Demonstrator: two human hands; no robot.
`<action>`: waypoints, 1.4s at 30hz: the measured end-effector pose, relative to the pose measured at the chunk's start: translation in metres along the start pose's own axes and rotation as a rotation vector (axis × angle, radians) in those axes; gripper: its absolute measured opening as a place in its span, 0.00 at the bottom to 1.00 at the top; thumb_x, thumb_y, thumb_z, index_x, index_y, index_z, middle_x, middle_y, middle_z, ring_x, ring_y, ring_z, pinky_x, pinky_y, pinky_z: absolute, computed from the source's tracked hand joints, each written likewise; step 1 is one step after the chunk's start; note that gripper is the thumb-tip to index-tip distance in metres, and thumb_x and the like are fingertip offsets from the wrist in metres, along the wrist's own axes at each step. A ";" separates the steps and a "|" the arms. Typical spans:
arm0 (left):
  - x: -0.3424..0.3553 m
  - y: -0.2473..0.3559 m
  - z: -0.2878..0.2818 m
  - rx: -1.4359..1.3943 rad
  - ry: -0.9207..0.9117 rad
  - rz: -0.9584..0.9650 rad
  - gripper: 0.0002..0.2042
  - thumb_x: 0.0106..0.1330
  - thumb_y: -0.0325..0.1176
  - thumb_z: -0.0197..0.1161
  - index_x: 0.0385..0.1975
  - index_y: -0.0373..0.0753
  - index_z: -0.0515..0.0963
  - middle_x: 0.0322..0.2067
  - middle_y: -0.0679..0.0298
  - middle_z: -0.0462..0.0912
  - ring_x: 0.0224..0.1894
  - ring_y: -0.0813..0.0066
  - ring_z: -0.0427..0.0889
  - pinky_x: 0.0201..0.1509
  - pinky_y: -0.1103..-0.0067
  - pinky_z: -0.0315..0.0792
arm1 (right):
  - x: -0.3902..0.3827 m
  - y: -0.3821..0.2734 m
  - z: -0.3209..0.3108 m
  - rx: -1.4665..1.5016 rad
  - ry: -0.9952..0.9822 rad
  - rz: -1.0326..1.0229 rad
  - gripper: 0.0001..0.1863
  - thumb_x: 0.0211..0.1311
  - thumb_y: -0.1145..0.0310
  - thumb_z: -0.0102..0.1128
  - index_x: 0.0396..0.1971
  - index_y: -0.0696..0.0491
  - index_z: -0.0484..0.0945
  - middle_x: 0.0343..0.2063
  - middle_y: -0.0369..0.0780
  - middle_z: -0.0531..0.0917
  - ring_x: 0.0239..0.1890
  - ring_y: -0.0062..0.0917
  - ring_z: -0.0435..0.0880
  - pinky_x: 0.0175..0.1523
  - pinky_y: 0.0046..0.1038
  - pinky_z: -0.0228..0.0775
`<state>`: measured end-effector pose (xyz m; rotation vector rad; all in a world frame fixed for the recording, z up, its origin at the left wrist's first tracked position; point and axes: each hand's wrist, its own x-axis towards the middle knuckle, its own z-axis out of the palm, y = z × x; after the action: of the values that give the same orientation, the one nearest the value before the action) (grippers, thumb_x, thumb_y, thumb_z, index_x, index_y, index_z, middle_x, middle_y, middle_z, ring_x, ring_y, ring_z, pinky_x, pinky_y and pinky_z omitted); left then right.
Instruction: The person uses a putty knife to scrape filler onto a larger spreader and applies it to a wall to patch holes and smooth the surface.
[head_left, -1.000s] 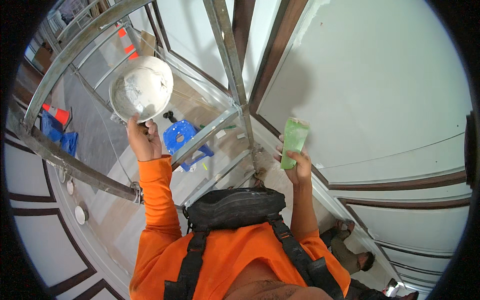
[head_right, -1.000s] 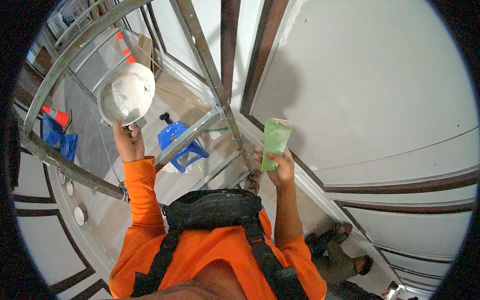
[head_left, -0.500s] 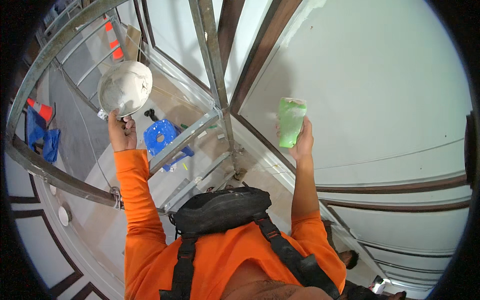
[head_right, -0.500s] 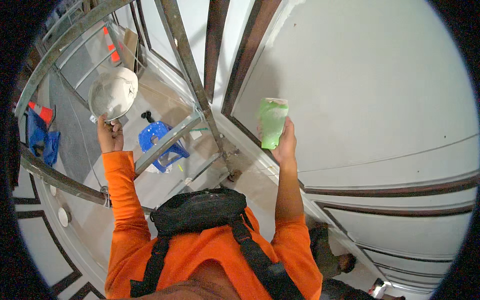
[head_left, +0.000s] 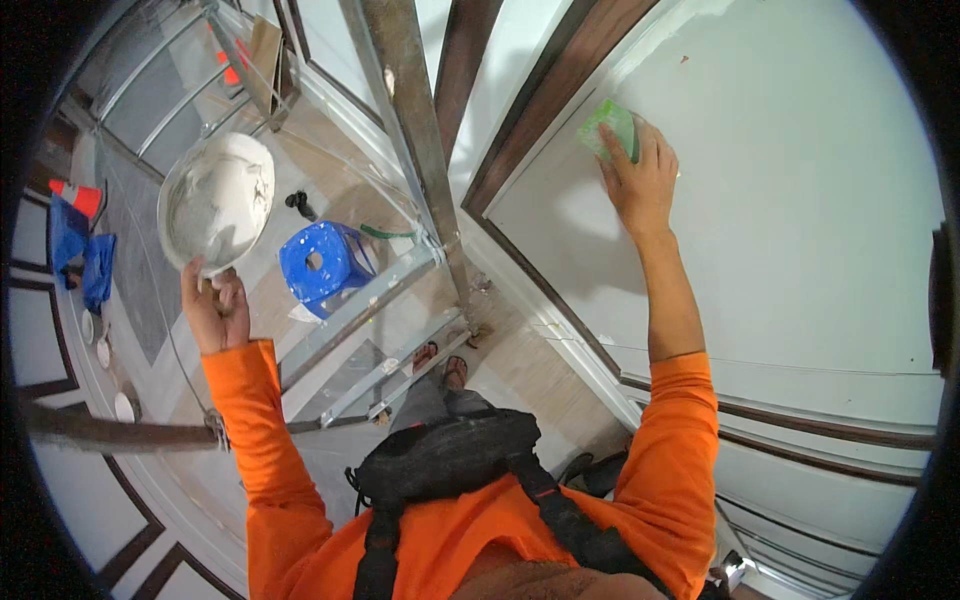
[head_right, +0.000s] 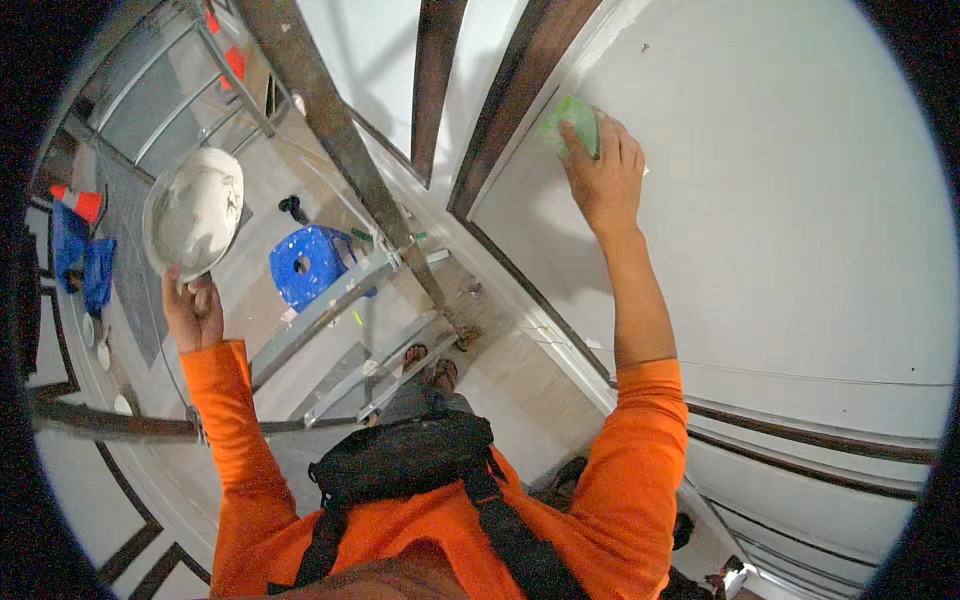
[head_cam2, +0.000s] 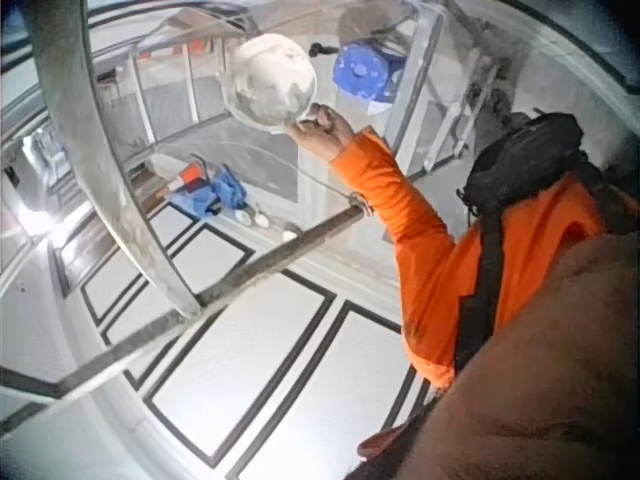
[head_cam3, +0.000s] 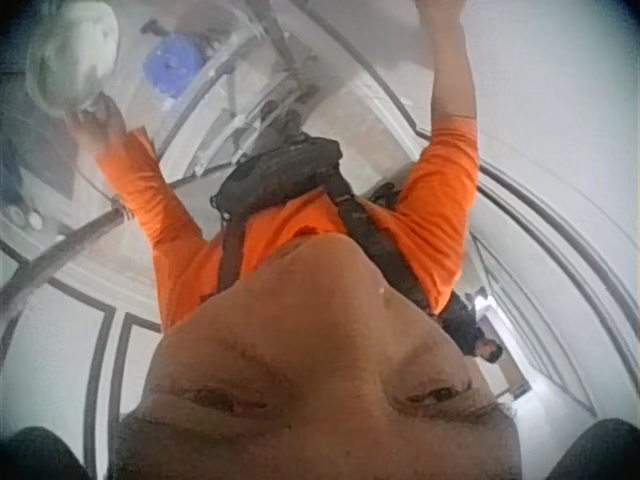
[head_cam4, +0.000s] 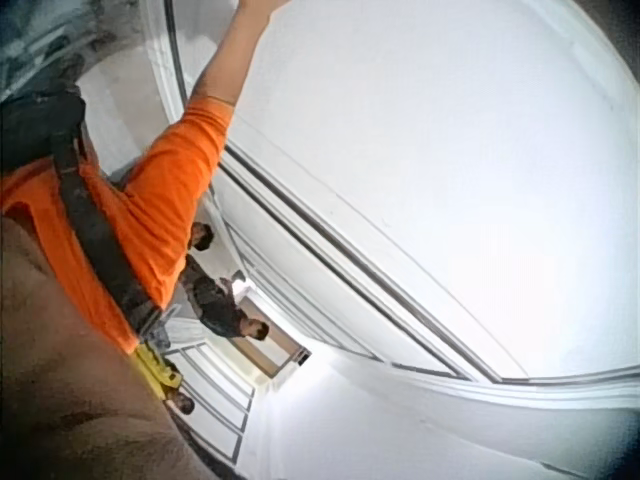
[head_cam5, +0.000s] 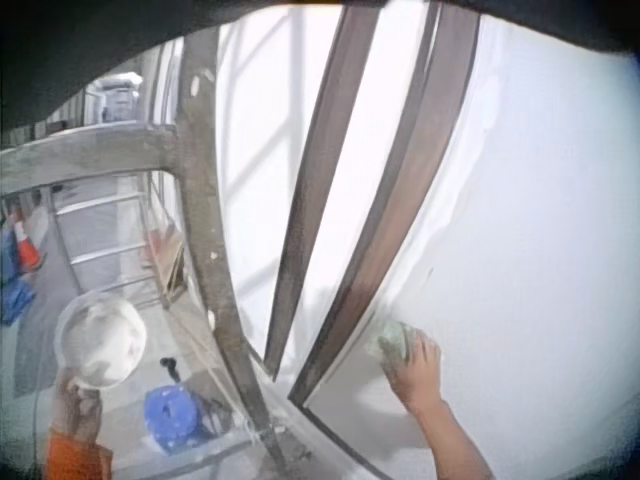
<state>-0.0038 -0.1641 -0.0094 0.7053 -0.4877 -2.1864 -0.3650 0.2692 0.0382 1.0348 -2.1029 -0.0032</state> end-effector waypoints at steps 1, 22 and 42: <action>-0.004 0.000 0.003 -0.002 -0.036 -0.005 0.12 0.68 0.29 0.61 0.47 0.33 0.72 0.39 0.60 0.81 0.24 0.80 0.72 0.19 0.86 0.62 | 0.003 0.004 0.006 -0.044 -0.009 -0.015 0.31 0.54 0.65 0.73 0.60 0.35 0.77 0.63 0.42 0.72 0.61 0.37 0.73 0.58 0.40 0.66; -0.019 0.006 0.014 -0.066 -0.079 -0.157 0.07 0.69 0.28 0.59 0.41 0.31 0.74 0.28 0.60 0.80 0.19 0.79 0.68 0.16 0.85 0.61 | 0.008 0.003 0.071 -0.324 0.157 0.034 0.22 0.56 0.56 0.72 0.53 0.30 0.82 0.60 0.27 0.78 0.58 0.21 0.74 0.56 0.29 0.58; -0.019 0.009 -0.003 -0.034 -0.136 -0.157 0.07 0.69 0.29 0.59 0.41 0.32 0.76 0.33 0.60 0.83 0.18 0.79 0.67 0.17 0.85 0.61 | 0.020 -0.010 0.055 -0.445 -0.082 0.021 0.25 0.62 0.67 0.57 0.60 0.34 0.77 0.63 0.34 0.73 0.59 0.30 0.72 0.52 0.34 0.62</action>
<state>0.0137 -0.1561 -0.0008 0.5963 -0.4775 -2.3955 -0.4012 0.2312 0.0094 0.7515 -2.0549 -0.4882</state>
